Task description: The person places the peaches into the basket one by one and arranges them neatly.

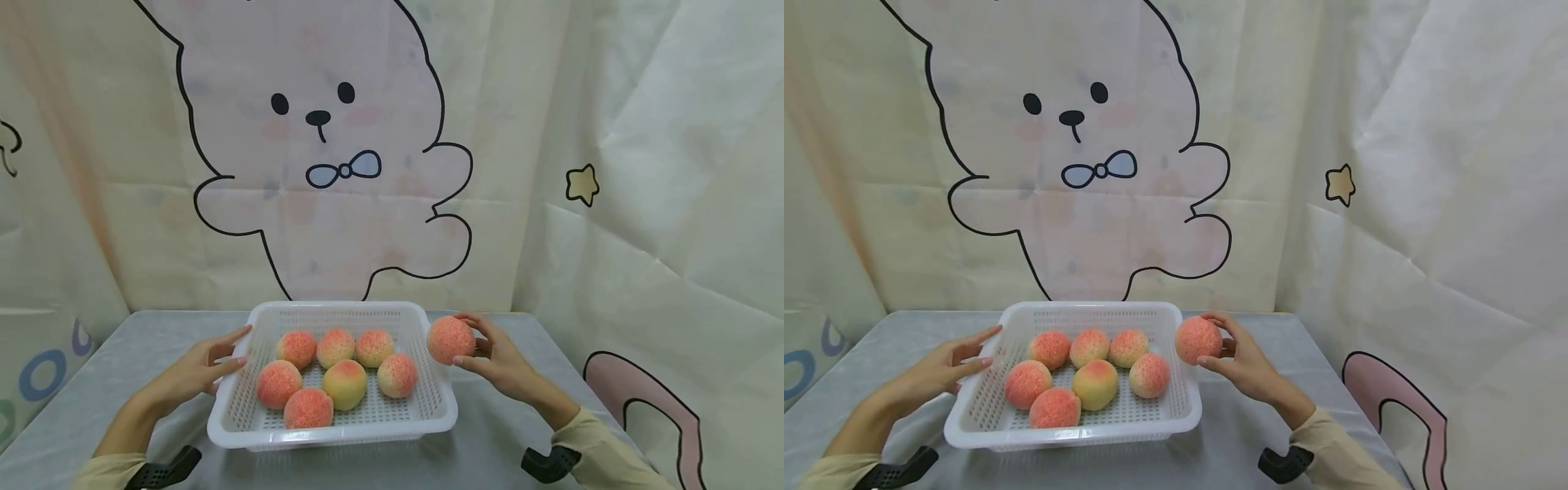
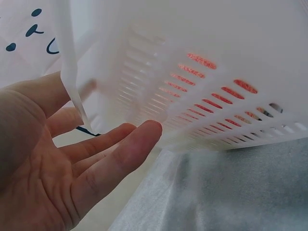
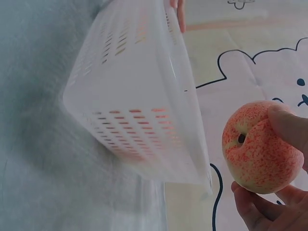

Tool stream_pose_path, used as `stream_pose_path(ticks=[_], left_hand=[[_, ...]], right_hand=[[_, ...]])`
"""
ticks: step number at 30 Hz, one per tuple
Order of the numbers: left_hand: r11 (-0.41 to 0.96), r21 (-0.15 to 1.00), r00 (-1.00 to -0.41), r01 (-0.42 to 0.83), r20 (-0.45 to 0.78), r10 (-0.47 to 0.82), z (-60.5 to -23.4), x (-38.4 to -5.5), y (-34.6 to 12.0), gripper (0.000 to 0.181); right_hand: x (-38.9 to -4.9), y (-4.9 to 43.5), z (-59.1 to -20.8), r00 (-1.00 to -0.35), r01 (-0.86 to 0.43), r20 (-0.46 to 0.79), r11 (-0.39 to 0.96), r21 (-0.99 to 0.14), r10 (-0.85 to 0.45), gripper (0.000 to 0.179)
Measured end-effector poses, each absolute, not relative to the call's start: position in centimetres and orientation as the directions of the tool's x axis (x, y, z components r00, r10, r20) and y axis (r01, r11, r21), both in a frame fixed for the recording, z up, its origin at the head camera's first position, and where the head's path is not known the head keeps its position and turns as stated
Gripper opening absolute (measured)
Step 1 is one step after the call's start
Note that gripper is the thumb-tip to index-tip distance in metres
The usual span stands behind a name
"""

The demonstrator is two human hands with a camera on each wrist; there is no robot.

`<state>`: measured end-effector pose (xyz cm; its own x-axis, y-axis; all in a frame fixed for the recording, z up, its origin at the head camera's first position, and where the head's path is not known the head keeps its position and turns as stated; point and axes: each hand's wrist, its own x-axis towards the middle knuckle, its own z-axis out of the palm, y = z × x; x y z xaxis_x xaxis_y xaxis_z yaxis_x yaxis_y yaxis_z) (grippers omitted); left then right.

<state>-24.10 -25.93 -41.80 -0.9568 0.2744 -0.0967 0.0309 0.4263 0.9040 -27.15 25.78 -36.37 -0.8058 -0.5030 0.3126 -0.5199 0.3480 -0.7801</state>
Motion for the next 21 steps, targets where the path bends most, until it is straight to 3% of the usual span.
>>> stream_pose_path(ticks=[21], left_hand=[[0.432,0.902,-0.96,0.018,-0.104,0.259,-41.9,-24.2,-25.8,0.079]], right_hand=[[-26.8,22.0,-36.1,-0.764,-0.517,0.29,0.279,-0.809,-0.576,0.066]])
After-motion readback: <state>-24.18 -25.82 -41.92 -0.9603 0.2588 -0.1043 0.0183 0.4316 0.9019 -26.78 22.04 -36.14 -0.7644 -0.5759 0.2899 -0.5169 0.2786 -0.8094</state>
